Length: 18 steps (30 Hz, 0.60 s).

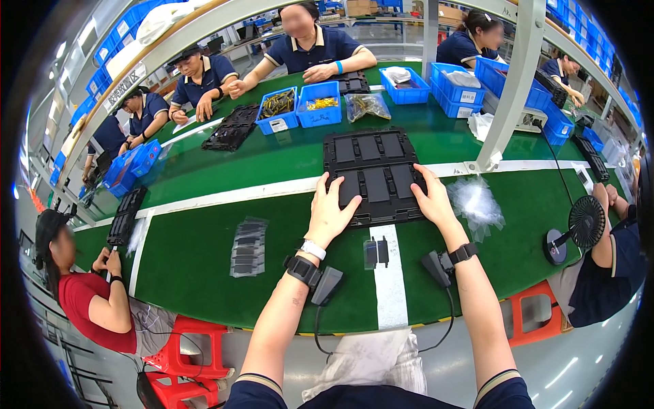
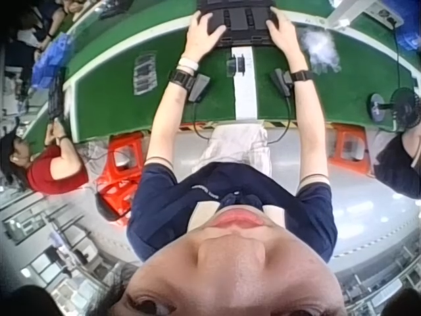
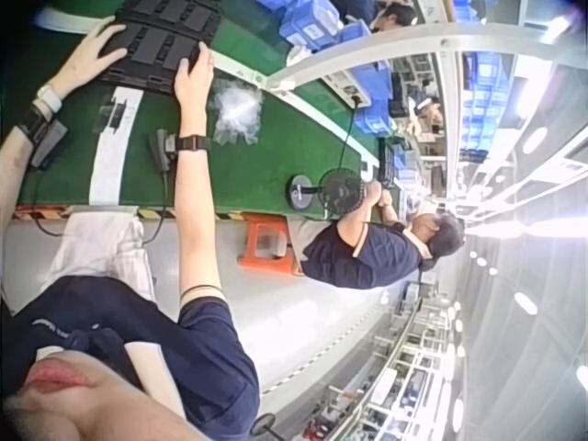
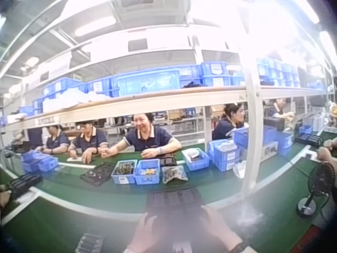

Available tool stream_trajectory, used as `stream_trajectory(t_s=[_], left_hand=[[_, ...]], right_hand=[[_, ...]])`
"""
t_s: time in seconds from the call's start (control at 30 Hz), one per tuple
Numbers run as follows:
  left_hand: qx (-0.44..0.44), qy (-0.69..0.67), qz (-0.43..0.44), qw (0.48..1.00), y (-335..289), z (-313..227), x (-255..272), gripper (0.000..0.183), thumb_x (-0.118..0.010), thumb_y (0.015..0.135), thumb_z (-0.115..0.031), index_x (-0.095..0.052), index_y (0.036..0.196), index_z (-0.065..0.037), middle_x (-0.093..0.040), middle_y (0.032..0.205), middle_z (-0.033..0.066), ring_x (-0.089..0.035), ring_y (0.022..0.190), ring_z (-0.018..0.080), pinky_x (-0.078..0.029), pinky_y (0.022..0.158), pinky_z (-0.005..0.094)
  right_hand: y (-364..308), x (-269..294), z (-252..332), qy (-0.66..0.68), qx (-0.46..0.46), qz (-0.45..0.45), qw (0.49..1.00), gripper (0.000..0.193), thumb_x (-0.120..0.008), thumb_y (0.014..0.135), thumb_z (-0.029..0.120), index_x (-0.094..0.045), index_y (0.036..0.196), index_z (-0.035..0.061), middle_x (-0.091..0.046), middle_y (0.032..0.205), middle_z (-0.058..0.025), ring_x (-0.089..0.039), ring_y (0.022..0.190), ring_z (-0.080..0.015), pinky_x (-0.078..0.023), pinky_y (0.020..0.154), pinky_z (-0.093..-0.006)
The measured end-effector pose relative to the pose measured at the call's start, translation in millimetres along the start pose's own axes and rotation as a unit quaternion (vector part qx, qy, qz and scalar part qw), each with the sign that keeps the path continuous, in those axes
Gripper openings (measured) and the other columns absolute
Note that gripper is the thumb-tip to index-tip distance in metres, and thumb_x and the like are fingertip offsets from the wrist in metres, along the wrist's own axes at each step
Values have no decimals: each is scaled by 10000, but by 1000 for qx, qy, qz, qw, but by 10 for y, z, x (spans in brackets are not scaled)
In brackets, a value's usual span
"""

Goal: Assembling plastic frames and electronic components on a factory production line.

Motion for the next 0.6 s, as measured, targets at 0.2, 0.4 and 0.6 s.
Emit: stream_trajectory(t_s=[0.2,0.4,0.6], left_hand=[[-2,-6,1,1000,6,-3,3,609,-617,771,-391,-458,1234,-29,-275,1370,235,-341,1235,393,-317,1008,432],[0,-1,-2,1000,0,0,1,610,-623,768,-390,-459,1230,-27,-279,1366,239,-343,1233,396,-321,1005,432],[1,-7,2,1000,-1,-19,8,609,-625,769,-385,-458,1231,-26,-280,1368,236,-349,1229,395,-331,1001,431]], right_hand=[[5,-3,-24,-1,6,-5,1000,439,-561,796,75,-450,1220,51,-486,1203,-239,-463,1126,-388,-374,962,-390],[-4,-13,-20,9,2,-3,1000,441,-562,796,73,-450,1221,53,-485,1201,-243,-459,1129,-388,-371,963,-390],[-3,-12,-44,3,4,-4,1000,441,-563,795,71,-451,1220,52,-485,1197,-245,-461,1125,-390,-373,961,-393]])
Point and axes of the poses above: each hand's wrist, its own y-axis towards the middle knuckle, its own x-axis out of the back of the hand, z = x × y, the point moved 1 cm from there along y, towards the middle knuckle
